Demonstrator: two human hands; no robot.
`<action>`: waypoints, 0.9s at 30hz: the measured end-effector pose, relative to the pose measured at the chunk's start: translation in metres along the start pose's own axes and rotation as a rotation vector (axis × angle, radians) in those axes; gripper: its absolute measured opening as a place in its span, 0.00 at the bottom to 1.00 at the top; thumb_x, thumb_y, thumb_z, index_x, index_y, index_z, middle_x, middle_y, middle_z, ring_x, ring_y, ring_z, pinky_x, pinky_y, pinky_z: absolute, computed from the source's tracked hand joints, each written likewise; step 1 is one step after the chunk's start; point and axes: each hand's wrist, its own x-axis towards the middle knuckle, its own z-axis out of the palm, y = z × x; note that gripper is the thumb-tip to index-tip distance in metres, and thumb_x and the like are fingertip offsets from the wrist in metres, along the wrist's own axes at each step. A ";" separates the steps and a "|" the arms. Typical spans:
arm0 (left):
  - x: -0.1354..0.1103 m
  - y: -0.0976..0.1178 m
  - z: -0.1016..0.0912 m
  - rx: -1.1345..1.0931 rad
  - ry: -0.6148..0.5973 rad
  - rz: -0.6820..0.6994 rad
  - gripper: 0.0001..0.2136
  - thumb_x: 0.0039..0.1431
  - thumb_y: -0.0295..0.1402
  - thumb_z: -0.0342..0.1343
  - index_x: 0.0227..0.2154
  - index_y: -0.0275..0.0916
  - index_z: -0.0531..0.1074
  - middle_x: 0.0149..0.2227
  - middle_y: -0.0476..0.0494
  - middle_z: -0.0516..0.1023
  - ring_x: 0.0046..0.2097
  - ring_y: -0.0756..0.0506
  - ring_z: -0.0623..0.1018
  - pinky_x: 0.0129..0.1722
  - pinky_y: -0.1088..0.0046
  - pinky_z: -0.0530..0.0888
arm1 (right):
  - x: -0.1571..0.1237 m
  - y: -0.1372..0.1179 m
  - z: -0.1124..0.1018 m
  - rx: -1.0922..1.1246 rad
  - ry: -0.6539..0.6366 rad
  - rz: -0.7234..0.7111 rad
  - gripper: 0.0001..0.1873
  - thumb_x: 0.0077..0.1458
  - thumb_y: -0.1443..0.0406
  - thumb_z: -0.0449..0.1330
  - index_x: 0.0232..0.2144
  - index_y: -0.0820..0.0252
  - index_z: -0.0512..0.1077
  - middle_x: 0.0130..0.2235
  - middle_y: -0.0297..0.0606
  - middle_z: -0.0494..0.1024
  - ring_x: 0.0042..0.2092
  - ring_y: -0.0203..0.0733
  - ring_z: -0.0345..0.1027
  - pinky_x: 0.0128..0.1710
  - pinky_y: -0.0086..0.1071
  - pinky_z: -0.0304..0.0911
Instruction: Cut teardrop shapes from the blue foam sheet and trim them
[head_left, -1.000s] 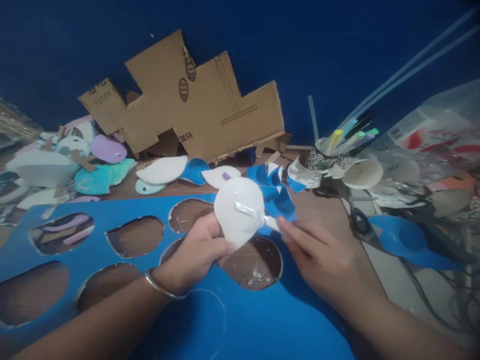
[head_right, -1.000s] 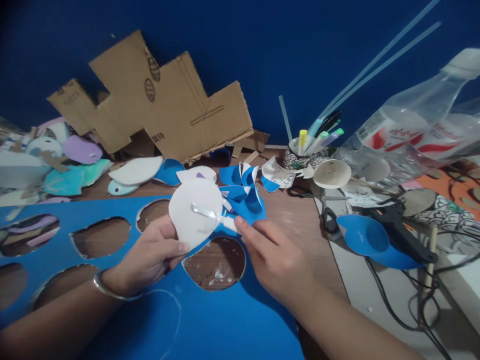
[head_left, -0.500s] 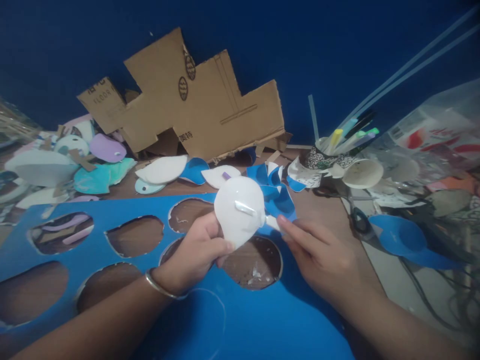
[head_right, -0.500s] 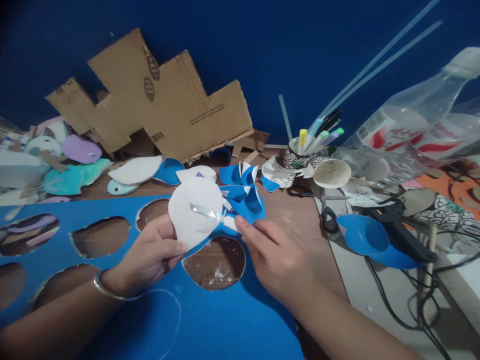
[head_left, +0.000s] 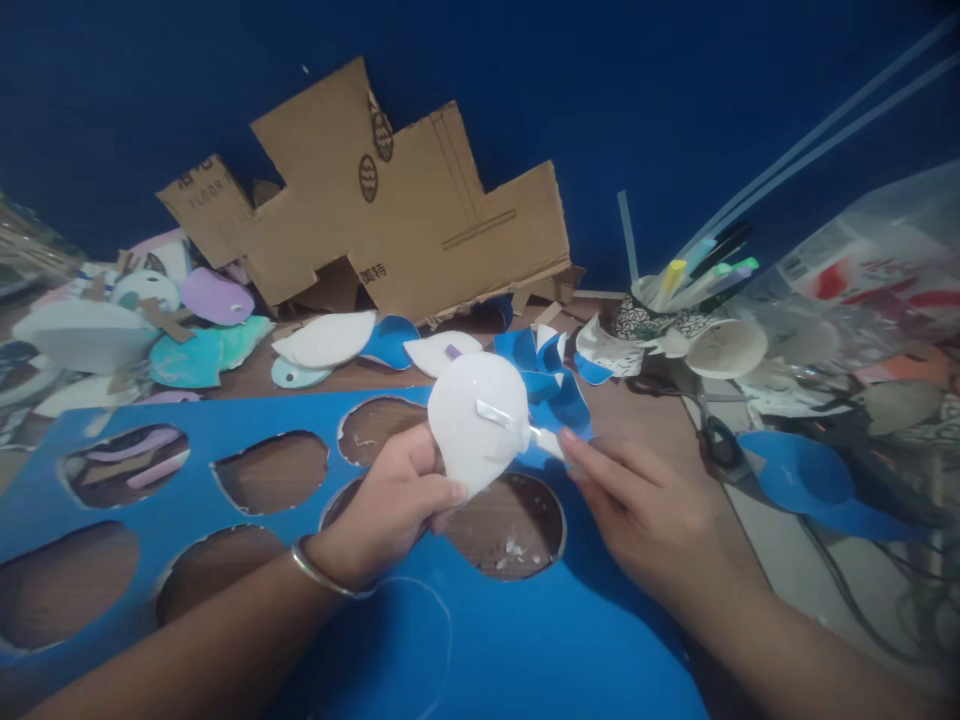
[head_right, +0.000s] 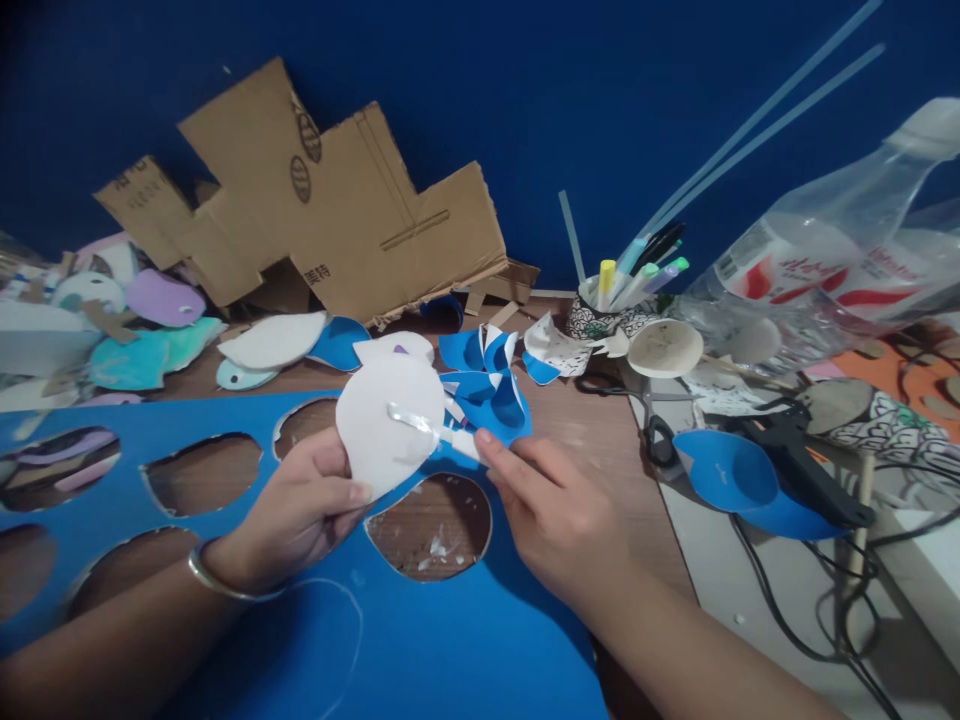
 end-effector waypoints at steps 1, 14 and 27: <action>0.000 0.001 0.001 -0.002 0.004 -0.001 0.11 0.41 0.22 0.54 0.32 0.34 0.70 0.17 0.55 0.69 0.15 0.59 0.59 0.13 0.84 0.54 | 0.000 0.000 0.000 -0.002 -0.007 0.002 0.15 0.55 0.72 0.57 0.44 0.62 0.75 0.32 0.38 0.77 0.31 0.35 0.69 0.30 0.27 0.63; 0.001 0.004 0.000 0.092 -0.015 -0.061 0.09 0.41 0.23 0.53 0.29 0.34 0.70 0.16 0.55 0.66 0.15 0.58 0.57 0.13 0.81 0.53 | -0.003 0.001 0.001 0.028 -0.003 0.039 0.16 0.57 0.71 0.55 0.47 0.56 0.73 0.33 0.36 0.76 0.32 0.34 0.70 0.31 0.26 0.66; 0.002 0.004 0.001 0.117 -0.048 -0.059 0.06 0.40 0.23 0.52 0.25 0.35 0.71 0.15 0.55 0.66 0.15 0.58 0.58 0.13 0.82 0.53 | 0.003 -0.002 -0.002 -0.061 -0.027 -0.010 0.14 0.55 0.72 0.57 0.43 0.61 0.75 0.32 0.38 0.77 0.32 0.36 0.70 0.29 0.28 0.64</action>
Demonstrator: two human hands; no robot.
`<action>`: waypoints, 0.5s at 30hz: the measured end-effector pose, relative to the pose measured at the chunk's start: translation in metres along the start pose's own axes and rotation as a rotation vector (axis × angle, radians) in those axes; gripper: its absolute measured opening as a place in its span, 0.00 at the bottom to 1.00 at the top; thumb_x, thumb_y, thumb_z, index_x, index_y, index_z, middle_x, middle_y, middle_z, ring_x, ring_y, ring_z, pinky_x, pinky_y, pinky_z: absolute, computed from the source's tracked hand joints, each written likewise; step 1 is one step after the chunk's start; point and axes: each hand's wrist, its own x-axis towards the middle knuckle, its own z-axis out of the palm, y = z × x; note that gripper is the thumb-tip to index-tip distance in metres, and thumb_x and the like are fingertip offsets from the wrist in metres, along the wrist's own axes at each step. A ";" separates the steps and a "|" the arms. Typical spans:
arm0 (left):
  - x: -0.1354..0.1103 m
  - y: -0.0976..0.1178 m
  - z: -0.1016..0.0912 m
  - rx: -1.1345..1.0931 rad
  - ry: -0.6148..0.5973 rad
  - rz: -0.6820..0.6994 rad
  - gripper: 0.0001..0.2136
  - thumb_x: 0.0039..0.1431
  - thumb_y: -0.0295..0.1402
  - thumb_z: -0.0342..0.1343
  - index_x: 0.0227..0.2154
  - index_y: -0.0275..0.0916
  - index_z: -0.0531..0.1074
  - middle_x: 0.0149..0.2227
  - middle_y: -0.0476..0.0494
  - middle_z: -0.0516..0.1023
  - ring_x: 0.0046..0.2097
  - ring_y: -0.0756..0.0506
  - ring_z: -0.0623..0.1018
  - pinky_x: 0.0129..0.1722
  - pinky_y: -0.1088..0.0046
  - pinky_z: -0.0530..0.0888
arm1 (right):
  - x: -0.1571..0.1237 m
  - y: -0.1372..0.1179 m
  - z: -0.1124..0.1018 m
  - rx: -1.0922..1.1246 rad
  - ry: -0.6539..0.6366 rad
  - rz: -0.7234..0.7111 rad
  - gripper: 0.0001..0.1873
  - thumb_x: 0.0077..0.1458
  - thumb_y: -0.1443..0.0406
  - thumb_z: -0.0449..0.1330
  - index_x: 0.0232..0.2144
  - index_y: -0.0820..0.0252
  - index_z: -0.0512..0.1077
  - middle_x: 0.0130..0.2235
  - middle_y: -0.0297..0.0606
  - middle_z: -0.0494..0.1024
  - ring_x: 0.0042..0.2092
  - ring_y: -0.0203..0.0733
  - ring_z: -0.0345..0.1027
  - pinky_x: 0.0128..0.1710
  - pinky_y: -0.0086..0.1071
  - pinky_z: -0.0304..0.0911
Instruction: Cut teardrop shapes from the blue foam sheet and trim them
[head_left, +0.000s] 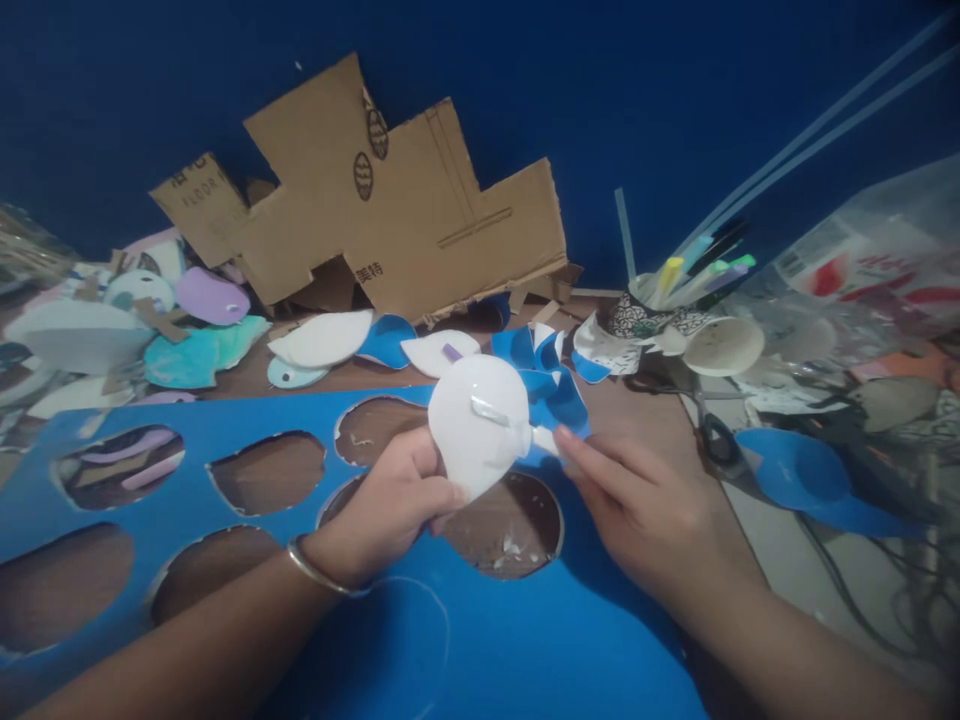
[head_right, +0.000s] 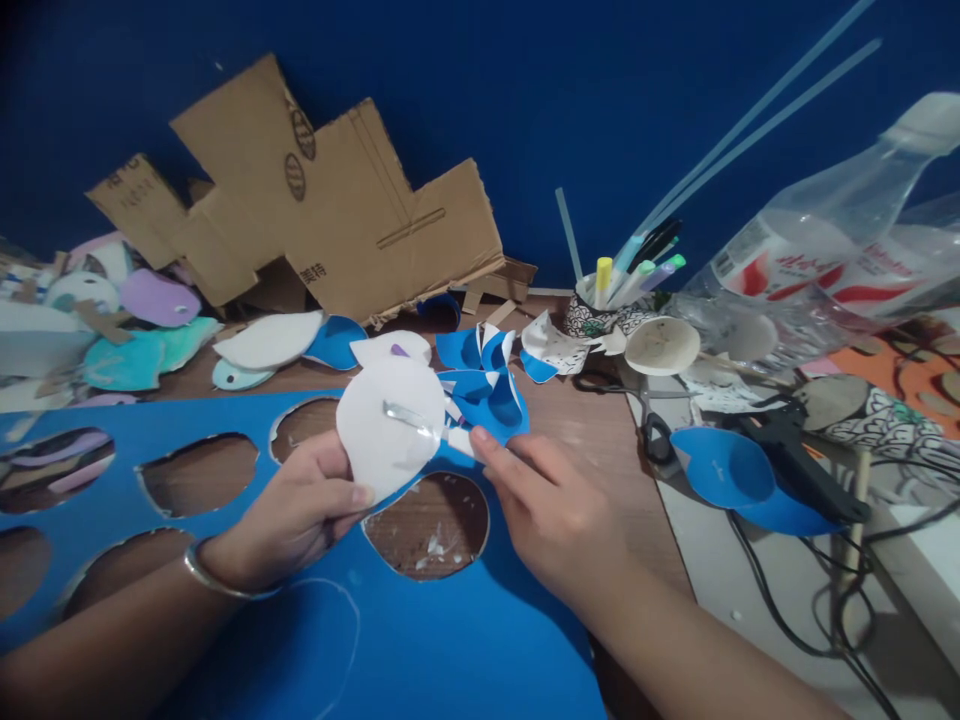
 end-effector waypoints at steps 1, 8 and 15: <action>0.000 -0.001 -0.001 0.000 0.010 -0.002 0.05 0.40 0.23 0.53 0.24 0.35 0.70 0.15 0.55 0.66 0.15 0.58 0.58 0.13 0.82 0.53 | 0.000 0.000 0.001 0.007 0.005 0.005 0.14 0.56 0.72 0.56 0.44 0.60 0.75 0.33 0.38 0.77 0.32 0.36 0.70 0.30 0.28 0.64; -0.003 -0.002 -0.001 -0.029 0.027 0.006 0.03 0.40 0.23 0.52 0.22 0.34 0.68 0.15 0.54 0.66 0.15 0.58 0.58 0.13 0.82 0.52 | -0.006 0.003 0.006 0.046 0.043 0.022 0.16 0.56 0.72 0.56 0.46 0.57 0.74 0.33 0.38 0.77 0.32 0.36 0.70 0.31 0.28 0.65; -0.003 -0.004 -0.002 -0.061 0.030 0.017 0.05 0.41 0.23 0.53 0.25 0.34 0.67 0.15 0.54 0.66 0.14 0.58 0.58 0.13 0.82 0.52 | -0.007 0.005 0.006 0.061 -0.005 0.029 0.17 0.55 0.73 0.56 0.47 0.58 0.73 0.34 0.38 0.77 0.33 0.36 0.71 0.31 0.27 0.66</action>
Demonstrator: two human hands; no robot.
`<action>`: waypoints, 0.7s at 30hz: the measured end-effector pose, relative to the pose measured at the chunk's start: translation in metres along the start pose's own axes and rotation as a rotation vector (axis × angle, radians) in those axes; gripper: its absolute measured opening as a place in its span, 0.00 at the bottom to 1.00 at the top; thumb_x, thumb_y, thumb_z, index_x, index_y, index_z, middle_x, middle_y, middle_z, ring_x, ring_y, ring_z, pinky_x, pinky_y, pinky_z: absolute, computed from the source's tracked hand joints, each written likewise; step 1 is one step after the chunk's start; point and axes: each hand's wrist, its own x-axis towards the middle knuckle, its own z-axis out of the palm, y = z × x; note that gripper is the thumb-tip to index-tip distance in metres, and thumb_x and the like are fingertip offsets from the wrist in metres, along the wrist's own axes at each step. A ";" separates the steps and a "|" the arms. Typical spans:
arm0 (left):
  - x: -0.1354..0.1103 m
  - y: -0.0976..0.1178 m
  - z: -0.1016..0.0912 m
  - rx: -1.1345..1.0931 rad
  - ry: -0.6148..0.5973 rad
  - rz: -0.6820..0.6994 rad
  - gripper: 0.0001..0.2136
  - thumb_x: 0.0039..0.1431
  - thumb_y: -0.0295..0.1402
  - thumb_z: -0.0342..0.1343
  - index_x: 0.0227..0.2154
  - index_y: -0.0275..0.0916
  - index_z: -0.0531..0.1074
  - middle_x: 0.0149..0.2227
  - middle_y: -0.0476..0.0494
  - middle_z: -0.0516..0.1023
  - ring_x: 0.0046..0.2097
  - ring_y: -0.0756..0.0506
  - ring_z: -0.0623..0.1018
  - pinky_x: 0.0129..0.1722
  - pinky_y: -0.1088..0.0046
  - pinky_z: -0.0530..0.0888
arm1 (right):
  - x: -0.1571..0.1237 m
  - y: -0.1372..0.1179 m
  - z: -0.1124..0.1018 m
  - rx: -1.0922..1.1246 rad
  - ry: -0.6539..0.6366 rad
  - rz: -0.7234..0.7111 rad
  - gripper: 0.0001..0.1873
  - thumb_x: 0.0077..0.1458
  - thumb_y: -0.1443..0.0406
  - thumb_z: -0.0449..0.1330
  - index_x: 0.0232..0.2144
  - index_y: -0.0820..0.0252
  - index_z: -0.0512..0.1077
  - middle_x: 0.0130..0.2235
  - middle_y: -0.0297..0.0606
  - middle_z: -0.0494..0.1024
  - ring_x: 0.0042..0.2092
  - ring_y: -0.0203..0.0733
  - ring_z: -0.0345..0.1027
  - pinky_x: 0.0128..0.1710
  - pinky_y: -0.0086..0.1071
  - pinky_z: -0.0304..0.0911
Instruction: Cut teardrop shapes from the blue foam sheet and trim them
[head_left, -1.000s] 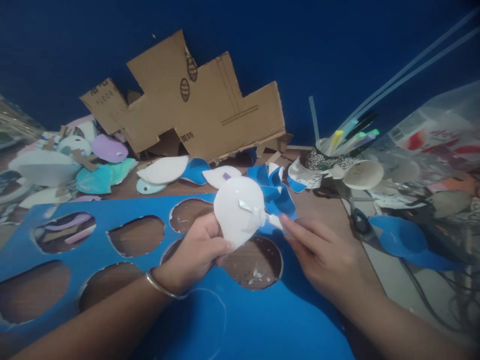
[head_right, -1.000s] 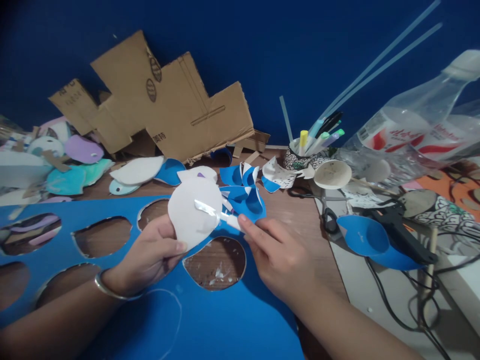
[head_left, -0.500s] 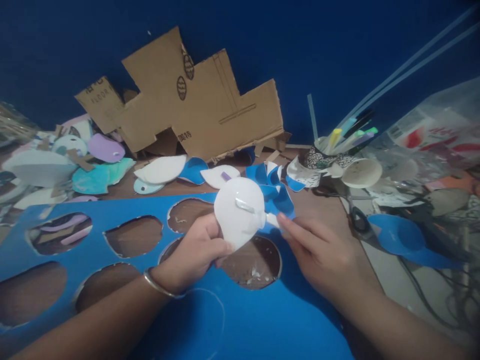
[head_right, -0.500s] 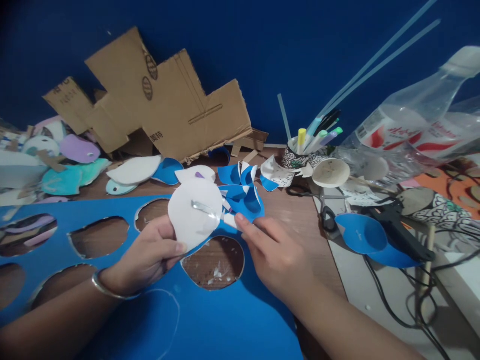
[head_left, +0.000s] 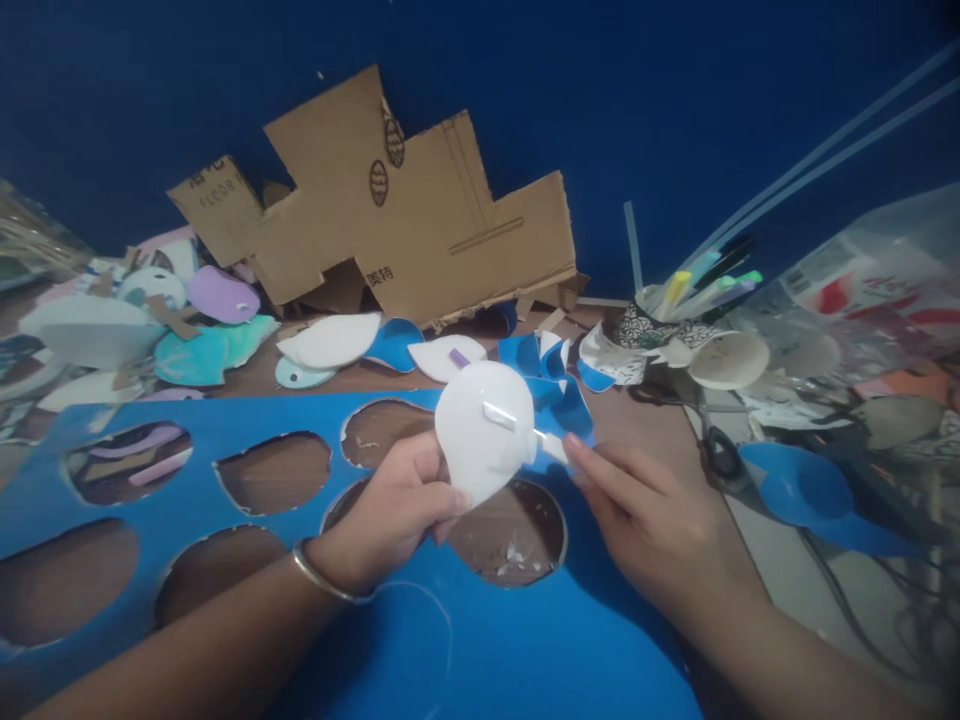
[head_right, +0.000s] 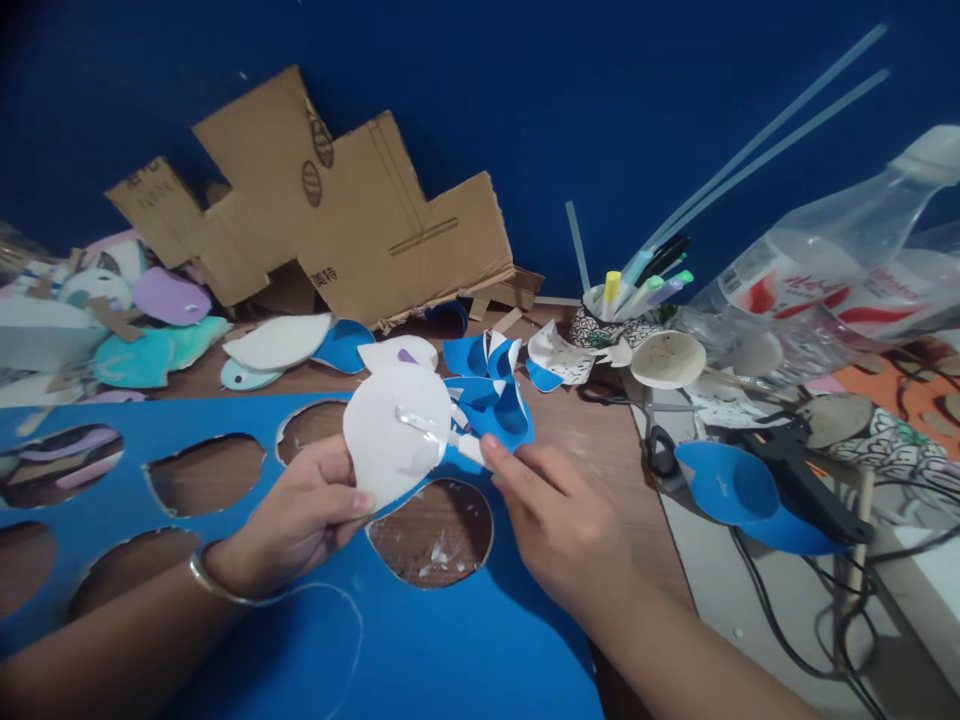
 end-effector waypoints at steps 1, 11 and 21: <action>0.000 0.000 0.000 -0.003 -0.003 0.000 0.05 0.41 0.23 0.53 0.25 0.33 0.68 0.15 0.54 0.66 0.14 0.58 0.58 0.13 0.82 0.52 | 0.000 0.000 0.000 0.006 -0.005 0.003 0.17 0.55 0.73 0.56 0.47 0.58 0.73 0.34 0.38 0.77 0.33 0.36 0.71 0.31 0.27 0.66; 0.000 0.005 0.003 -0.025 -0.016 -0.004 0.09 0.41 0.23 0.53 0.29 0.33 0.69 0.15 0.55 0.66 0.14 0.58 0.57 0.14 0.81 0.51 | 0.001 -0.001 0.000 0.036 0.017 0.042 0.18 0.57 0.71 0.55 0.49 0.54 0.71 0.36 0.37 0.77 0.34 0.35 0.71 0.31 0.26 0.67; 0.000 0.002 0.000 -0.017 -0.021 0.032 0.14 0.42 0.23 0.54 0.36 0.35 0.71 0.20 0.54 0.71 0.15 0.59 0.56 0.14 0.81 0.52 | 0.002 0.000 -0.002 0.084 0.011 0.043 0.17 0.56 0.72 0.56 0.48 0.58 0.72 0.35 0.39 0.77 0.34 0.35 0.71 0.31 0.26 0.67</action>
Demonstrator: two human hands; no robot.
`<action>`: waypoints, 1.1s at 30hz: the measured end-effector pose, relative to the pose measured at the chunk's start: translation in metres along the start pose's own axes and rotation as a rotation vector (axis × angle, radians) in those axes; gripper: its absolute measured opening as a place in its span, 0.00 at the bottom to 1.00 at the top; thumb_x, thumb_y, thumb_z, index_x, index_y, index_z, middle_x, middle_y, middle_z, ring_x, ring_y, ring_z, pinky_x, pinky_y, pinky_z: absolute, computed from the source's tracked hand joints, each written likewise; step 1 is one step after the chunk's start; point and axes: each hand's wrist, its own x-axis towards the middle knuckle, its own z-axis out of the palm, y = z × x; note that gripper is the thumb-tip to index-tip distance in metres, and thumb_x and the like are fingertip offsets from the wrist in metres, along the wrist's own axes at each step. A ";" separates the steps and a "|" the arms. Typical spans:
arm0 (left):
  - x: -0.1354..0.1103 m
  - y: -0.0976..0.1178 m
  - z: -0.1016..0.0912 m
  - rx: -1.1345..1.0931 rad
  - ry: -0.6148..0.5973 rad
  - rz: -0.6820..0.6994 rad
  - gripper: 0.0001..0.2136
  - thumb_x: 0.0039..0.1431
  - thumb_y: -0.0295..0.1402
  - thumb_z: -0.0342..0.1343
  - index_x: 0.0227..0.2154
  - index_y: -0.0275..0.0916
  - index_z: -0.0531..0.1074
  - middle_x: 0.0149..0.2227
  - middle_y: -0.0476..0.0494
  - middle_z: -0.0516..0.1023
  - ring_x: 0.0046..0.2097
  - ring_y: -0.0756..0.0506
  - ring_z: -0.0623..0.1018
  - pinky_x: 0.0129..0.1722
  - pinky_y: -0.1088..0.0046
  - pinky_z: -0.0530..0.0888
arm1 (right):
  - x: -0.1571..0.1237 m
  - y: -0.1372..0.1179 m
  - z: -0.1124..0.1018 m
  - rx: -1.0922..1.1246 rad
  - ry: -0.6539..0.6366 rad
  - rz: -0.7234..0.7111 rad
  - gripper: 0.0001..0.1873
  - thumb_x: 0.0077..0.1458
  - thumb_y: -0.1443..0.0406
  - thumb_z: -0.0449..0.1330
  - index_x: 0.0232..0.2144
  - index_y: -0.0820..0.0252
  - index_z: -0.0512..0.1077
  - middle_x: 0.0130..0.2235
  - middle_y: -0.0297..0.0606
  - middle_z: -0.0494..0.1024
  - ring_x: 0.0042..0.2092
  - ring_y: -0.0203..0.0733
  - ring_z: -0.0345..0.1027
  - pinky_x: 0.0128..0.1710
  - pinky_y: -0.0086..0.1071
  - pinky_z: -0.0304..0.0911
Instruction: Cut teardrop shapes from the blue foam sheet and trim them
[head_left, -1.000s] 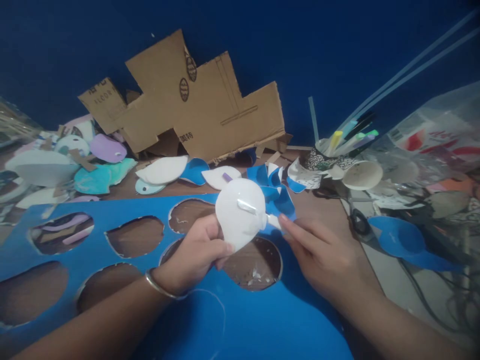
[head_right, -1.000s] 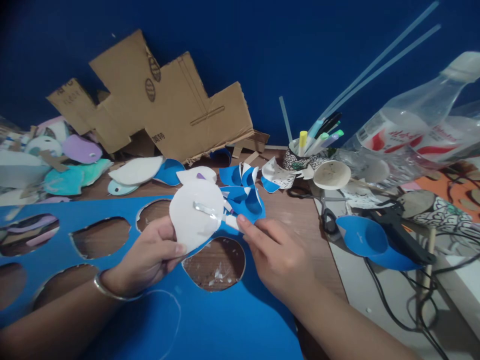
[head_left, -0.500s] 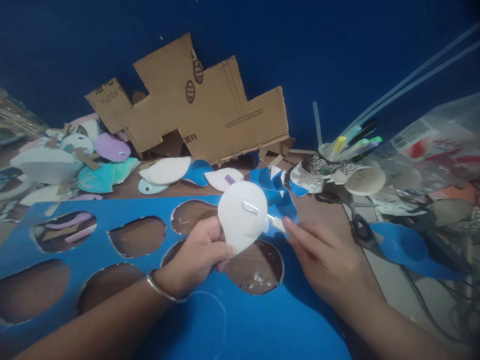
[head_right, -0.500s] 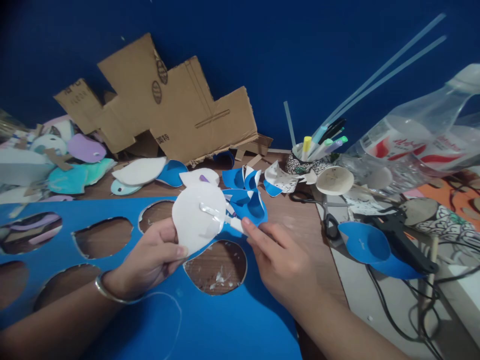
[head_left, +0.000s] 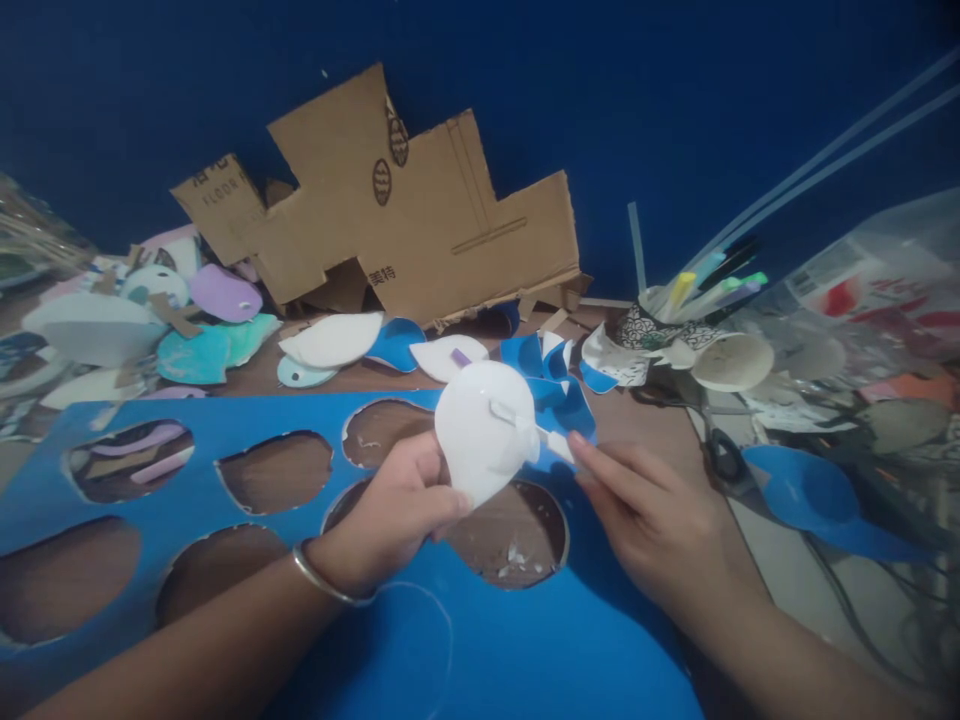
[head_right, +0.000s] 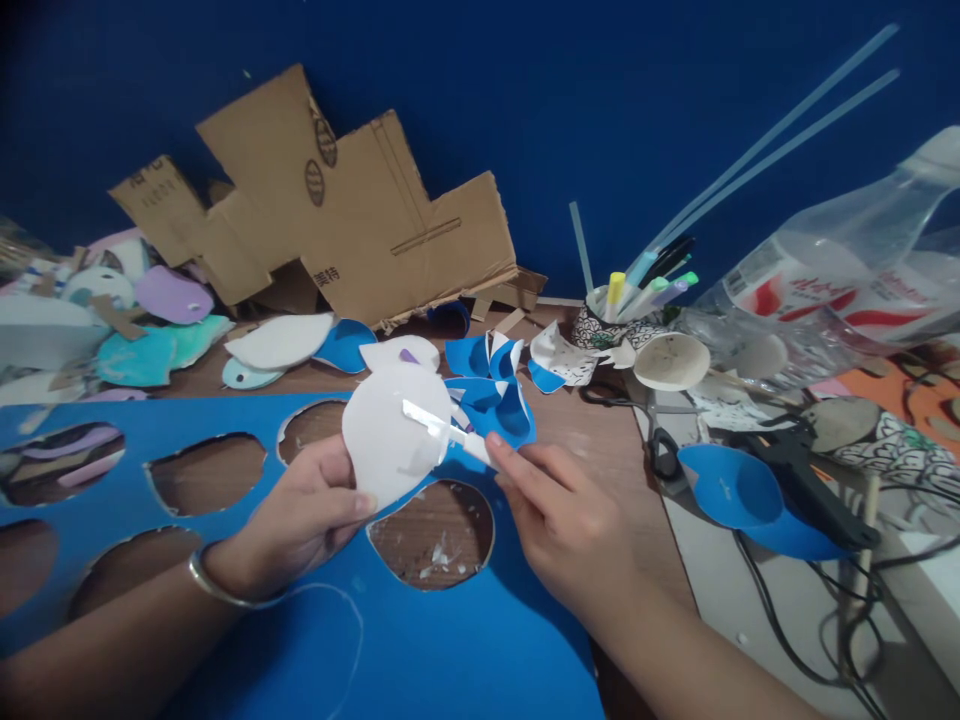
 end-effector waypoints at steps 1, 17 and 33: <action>0.000 0.000 0.000 0.015 -0.001 0.008 0.16 0.42 0.23 0.55 0.38 0.36 0.72 0.22 0.53 0.72 0.15 0.59 0.55 0.14 0.81 0.51 | 0.000 0.000 0.000 0.013 -0.006 0.002 0.17 0.56 0.72 0.56 0.48 0.58 0.72 0.35 0.39 0.77 0.34 0.35 0.71 0.32 0.26 0.67; 0.001 0.011 0.009 0.126 -0.040 -0.059 0.15 0.42 0.24 0.53 0.35 0.33 0.75 0.19 0.53 0.68 0.18 0.57 0.57 0.15 0.81 0.53 | -0.001 0.000 0.002 -0.046 0.002 -0.002 0.16 0.57 0.71 0.54 0.48 0.56 0.72 0.36 0.37 0.77 0.35 0.35 0.70 0.32 0.27 0.66; 0.000 -0.001 -0.001 0.055 -0.015 -0.038 0.11 0.41 0.24 0.53 0.31 0.34 0.73 0.20 0.52 0.68 0.18 0.57 0.60 0.15 0.83 0.54 | 0.004 0.005 -0.003 -0.005 -0.047 0.010 0.16 0.56 0.72 0.55 0.47 0.62 0.73 0.37 0.41 0.77 0.36 0.36 0.70 0.34 0.27 0.67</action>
